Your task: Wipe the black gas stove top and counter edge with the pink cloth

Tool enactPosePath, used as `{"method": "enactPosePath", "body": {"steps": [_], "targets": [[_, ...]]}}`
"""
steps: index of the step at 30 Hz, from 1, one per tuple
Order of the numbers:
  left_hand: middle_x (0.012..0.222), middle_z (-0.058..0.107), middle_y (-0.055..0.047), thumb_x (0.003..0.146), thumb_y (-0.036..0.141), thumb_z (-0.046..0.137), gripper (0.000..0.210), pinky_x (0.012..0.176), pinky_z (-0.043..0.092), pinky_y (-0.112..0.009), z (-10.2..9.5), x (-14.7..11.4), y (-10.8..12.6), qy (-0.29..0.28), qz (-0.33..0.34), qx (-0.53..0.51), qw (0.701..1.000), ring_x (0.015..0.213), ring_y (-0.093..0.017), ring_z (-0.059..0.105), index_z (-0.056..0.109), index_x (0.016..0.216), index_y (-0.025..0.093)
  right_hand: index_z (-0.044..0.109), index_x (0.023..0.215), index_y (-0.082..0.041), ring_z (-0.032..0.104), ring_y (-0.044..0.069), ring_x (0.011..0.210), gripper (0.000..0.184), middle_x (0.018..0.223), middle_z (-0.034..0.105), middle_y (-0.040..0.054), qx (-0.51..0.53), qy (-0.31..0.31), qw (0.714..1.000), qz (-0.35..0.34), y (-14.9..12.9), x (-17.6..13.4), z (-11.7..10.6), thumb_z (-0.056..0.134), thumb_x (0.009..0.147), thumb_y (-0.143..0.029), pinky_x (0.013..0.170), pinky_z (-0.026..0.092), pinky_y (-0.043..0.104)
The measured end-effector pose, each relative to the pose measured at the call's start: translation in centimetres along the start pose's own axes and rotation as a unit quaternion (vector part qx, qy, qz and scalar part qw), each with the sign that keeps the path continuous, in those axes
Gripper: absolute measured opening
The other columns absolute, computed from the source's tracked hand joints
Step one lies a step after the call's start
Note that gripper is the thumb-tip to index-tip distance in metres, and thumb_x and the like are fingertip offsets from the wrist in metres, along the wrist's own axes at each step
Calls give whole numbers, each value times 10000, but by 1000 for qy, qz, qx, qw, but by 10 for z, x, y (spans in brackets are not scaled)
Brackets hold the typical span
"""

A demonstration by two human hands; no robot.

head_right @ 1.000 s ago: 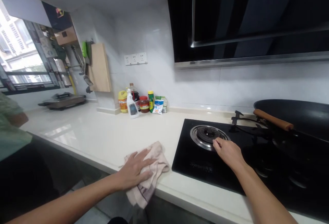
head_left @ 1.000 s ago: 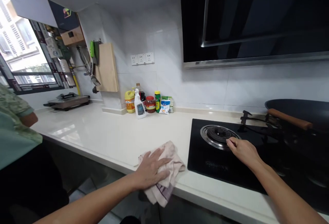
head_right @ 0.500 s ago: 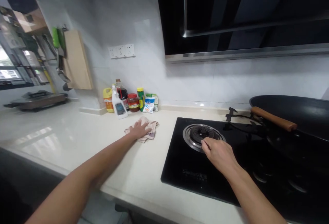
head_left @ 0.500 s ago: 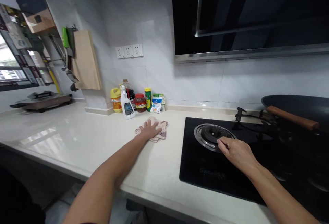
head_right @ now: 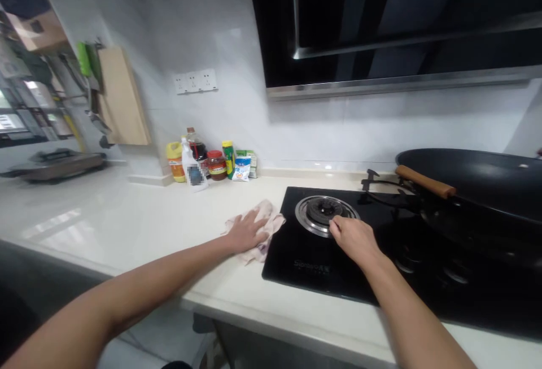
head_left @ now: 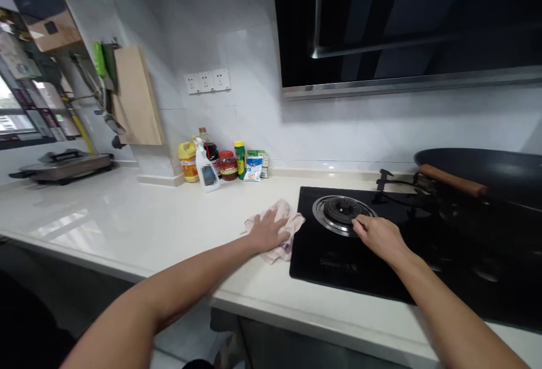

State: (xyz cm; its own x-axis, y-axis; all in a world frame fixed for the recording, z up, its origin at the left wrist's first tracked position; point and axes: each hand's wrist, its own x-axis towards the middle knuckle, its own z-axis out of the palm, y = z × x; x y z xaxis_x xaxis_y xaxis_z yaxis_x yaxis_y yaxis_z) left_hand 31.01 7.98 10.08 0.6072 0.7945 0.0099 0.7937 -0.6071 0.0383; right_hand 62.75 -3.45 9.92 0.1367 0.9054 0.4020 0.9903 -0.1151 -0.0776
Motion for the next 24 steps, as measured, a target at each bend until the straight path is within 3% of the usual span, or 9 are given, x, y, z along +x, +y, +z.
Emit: {"method": "enactPosePath", "body": {"steps": [4, 6, 8, 13, 19, 24], "targets": [[1703, 222, -81, 982, 587, 381, 613, 1183, 198, -628, 5, -60, -6, 20, 55, 6, 998, 1549, -366, 198, 404, 1549, 354, 679, 818, -224, 672, 166, 773, 338, 847, 758, 32, 8, -14, 1000, -24, -18, -3, -4, 432, 1014, -343, 636, 277, 280], [1701, 223, -94, 985, 609, 364, 617, 1187, 198, -620, 6, -69, -13, 12, 74, 0, 997, 1551, -363, 198, 428, 1540, 346, 690, 823, -224, 666, 160, 756, 322, 836, 756, 30, 14, -24, 999, -43, -27, -4, -4, 449, 1007, -332, 641, 278, 280], [1699, 227, -98, 984, 617, 358, 614, 1190, 208, -599, 5, -62, -19, 5, 79, -2, 997, 1553, -344, 203, 449, 1527, 346, 692, 820, -221, 658, 152, 736, 325, 821, 750, 29, 18, -29, 998, -57, -33, -4, -5, 447, 1008, -324, 645, 281, 279], [1670, 317, -75, 968, 566, 394, 569, 1160, 281, -560, 2, 3, -37, 40, 11, 13, 999, 1519, -311, 295, 485, 1494, 369, 681, 807, -217, 656, 149, 736, 343, 810, 744, 26, 10, -19, 999, -47, -30, -4, -4, 431, 1016, -325, 650, 283, 282], [1632, 376, -110, 942, 588, 381, 607, 1117, 282, -645, -2, 103, -65, 60, -60, -3, 996, 1468, -368, 357, 477, 1499, 366, 681, 812, -219, 651, 147, 746, 336, 833, 744, 21, -9, -49, 998, -35, -23, 3, 0, 435, 1017, -322, 664, 298, 284], [1656, 337, -89, 903, 650, 399, 642, 1100, 253, -698, -4, 147, -101, 65, -115, -23, 991, 1469, -412, 320, 472, 1490, 400, 661, 795, -212, 646, 138, 768, 318, 853, 737, 12, -12, -45, 999, -26, -17, 5, 2, 440, 1011, -282, 708, 321, 282]]}}
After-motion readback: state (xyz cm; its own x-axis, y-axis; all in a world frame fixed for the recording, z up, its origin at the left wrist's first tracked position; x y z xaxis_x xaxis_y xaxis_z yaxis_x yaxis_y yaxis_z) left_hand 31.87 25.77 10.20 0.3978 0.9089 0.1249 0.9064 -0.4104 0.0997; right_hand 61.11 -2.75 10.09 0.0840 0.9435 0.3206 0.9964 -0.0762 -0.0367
